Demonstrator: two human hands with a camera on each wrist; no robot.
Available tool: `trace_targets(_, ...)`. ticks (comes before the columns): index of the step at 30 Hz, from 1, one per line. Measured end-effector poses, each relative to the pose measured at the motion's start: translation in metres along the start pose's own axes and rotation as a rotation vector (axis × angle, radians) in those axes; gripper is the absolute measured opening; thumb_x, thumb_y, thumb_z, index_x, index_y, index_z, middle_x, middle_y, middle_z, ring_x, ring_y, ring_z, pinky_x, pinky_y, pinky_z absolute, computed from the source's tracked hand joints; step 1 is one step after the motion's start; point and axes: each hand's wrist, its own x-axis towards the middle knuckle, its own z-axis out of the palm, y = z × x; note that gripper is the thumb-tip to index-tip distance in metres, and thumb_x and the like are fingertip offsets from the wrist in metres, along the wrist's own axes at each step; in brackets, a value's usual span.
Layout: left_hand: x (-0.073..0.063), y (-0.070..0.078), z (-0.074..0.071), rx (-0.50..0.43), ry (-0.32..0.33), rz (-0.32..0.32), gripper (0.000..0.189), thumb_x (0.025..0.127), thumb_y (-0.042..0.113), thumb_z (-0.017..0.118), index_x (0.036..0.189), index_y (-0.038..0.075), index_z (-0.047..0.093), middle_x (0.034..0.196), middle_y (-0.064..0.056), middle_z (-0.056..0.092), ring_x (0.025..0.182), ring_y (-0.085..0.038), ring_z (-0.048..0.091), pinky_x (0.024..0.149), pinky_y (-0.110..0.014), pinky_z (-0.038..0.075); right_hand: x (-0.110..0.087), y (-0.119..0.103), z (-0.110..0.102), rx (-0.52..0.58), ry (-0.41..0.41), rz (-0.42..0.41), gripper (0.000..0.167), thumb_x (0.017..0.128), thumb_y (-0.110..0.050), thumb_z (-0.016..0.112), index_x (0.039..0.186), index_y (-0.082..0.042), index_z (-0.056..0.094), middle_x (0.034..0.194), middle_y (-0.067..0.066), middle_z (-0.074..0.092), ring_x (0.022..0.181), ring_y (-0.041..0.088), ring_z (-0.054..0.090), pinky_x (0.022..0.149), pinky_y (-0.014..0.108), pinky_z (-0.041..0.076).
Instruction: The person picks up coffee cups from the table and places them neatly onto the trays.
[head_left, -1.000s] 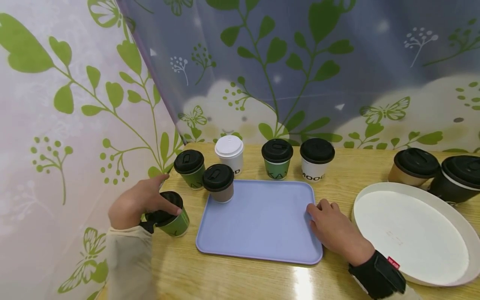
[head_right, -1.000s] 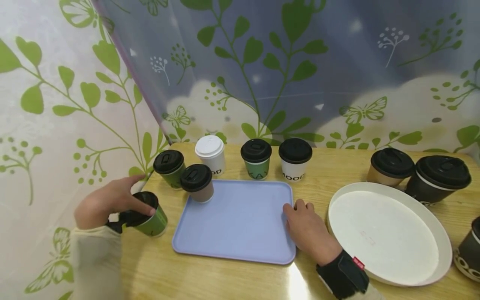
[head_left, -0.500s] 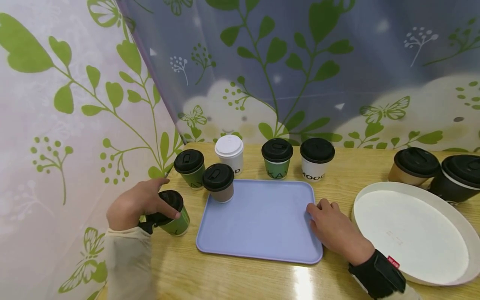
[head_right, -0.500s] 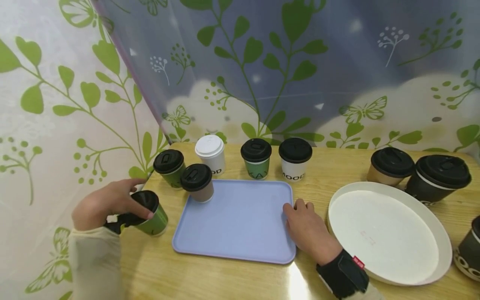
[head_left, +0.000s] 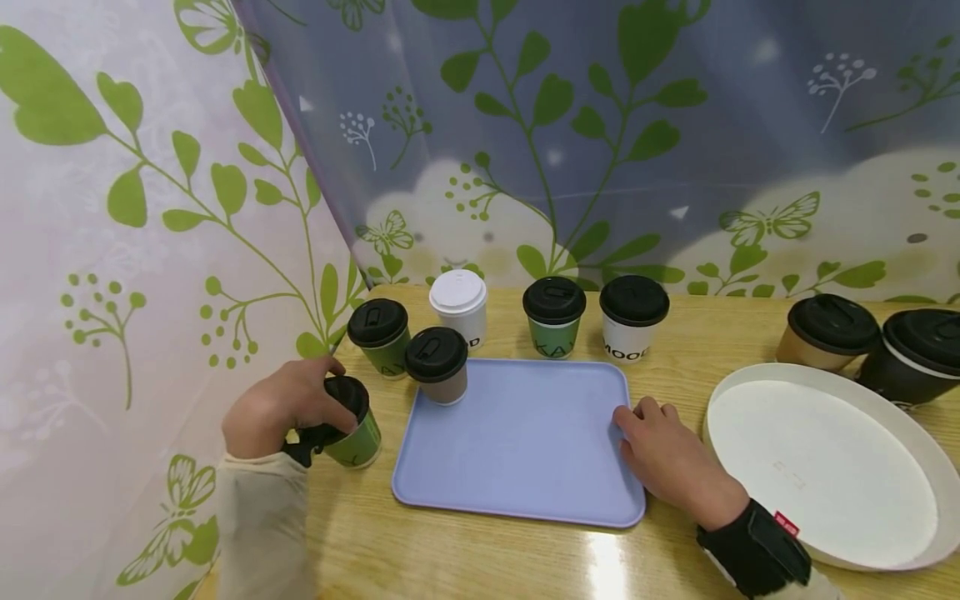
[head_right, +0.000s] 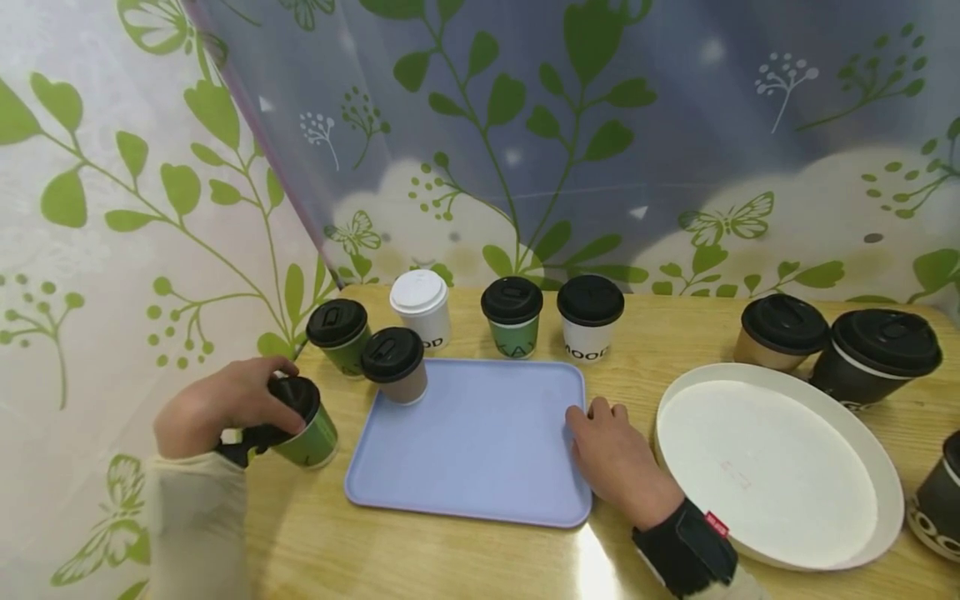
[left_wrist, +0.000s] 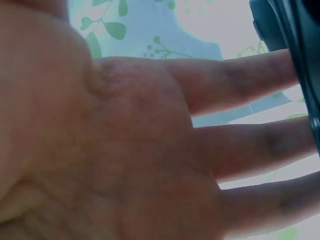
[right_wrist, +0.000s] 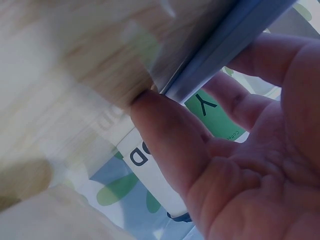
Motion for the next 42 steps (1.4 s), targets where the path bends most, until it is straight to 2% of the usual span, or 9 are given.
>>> trace_targets(9,0.001,0.002,0.0,-0.014,0.036,0.063,0.088,0.074,0.029,0.083,0.147,-0.004,0.046,0.123,-0.024,0.062,0.101,-0.034,0.06,0.079,-0.045,0.052,0.0,-0.001,-0.001,-0.004,-0.013,0.002,0.025,0.095,-0.01,0.074,0.118,-0.004,0.065,0.103,0.017,0.057,0.085,0.031,0.052,0.068,0.043,0.052)
trace_targets(16,-0.008,0.008,0.001,-0.052,0.066,0.101,0.082,0.077,0.035,0.083,0.143,-0.002,0.049,0.114,-0.017,0.065,0.093,-0.029,0.062,0.075,-0.043,0.052,0.0,0.0,-0.002,-0.009,-0.032,0.009,0.026,0.095,-0.01,0.074,0.119,-0.004,0.065,0.104,0.018,0.058,0.086,0.031,0.053,0.068,0.043,0.053)
trace_targets(21,-0.015,0.018,0.004,-0.091,0.084,0.169,0.072,0.078,0.033,0.08,0.136,-0.002,0.053,0.105,-0.012,0.066,0.086,-0.025,0.062,0.074,-0.04,0.052,0.001,0.0,-0.003,-0.01,-0.038,0.011,0.026,0.095,-0.011,0.074,0.119,-0.004,0.065,0.104,0.018,0.058,0.088,0.032,0.053,0.069,0.043,0.053)
trace_targets(29,-0.025,0.034,0.007,-0.051,0.133,0.231,0.071,0.078,0.035,0.08,0.134,-0.001,0.055,0.109,-0.011,0.066,0.092,-0.026,0.062,0.081,-0.043,0.051,0.002,-0.001,-0.004,0.002,-0.063,0.026,0.029,0.097,-0.012,0.073,0.123,-0.005,0.065,0.107,0.018,0.059,0.088,0.031,0.053,0.068,0.043,0.053)
trace_targets(36,-0.029,0.038,0.012,-0.033,0.157,0.274,0.062,0.076,0.034,0.08,0.125,0.003,0.058,0.099,-0.006,0.065,0.082,-0.022,0.061,0.073,-0.039,0.05,0.0,-0.003,-0.004,-0.007,-0.032,0.014,0.026,0.095,-0.011,0.074,0.119,-0.005,0.065,0.104,0.017,0.058,0.086,0.03,0.052,0.067,0.042,0.052)
trace_targets(42,-0.028,0.04,0.017,-0.007,0.162,0.287,0.055,0.075,0.033,0.079,0.118,0.005,0.059,0.097,-0.005,0.065,0.081,-0.02,0.06,0.072,-0.038,0.049,0.001,-0.002,-0.005,-0.004,-0.053,0.026,0.027,0.096,-0.011,0.073,0.121,-0.005,0.064,0.104,0.017,0.057,0.087,0.03,0.052,0.068,0.042,0.052)
